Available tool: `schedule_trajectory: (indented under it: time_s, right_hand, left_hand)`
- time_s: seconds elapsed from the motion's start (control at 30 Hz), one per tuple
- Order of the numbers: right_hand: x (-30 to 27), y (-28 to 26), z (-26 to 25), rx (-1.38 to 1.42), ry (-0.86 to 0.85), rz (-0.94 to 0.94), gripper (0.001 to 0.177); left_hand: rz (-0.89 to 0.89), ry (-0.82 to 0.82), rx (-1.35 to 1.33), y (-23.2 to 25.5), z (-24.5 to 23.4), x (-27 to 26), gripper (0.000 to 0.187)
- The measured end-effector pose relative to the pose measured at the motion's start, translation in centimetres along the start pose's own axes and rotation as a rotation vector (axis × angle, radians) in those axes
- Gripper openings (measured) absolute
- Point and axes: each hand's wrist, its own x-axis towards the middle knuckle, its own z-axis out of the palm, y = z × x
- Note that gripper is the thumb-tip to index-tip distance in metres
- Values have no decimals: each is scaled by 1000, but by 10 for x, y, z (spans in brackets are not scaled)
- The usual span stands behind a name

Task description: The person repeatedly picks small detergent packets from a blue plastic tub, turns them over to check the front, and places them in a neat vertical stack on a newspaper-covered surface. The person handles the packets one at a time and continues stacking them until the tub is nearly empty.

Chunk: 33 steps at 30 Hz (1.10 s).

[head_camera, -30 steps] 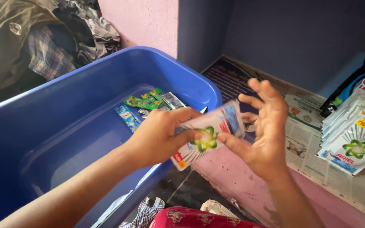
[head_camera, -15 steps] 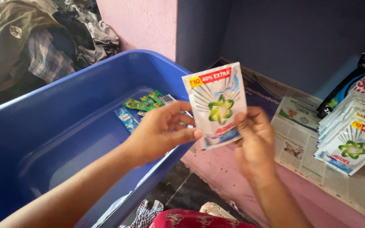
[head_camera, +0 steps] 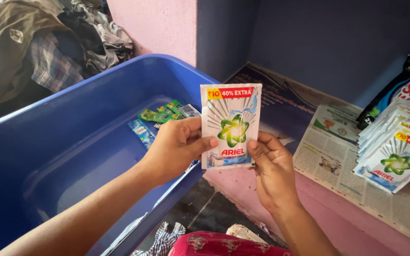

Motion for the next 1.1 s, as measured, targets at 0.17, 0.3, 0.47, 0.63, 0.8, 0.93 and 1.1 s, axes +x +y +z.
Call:
schedule_trajectory:
  time_s: [0.17,0.3,0.47,0.63,0.8,0.93,1.1]
  right_hand:
    - [0,1,-11,-43,-5,5,20]
    - [0,-4,-19,-42,-39,-28,16]
    - [2,-22,-25,-107,-52,-62,15]
    - [0,-41,-42,-43,-18,-118,16]
    - [-3,-66,-78,-11,61,-193,16]
    - [-10,-97,-117,-44,144,-251,16]
    - [-24,-130,-165,-46,232,-316,15]
  left_hand:
    - [-29,54,123,5,-3,1,21]
    - [-67,186,392,18,-2,1,20]
    - [-52,164,383,46,7,5,19]
    - [-52,70,465,69,26,21,17]
    - [56,-84,270,75,68,49,13]
    - [6,-154,238,80,113,79,18]
    - [-26,-239,102,76,171,111,19]
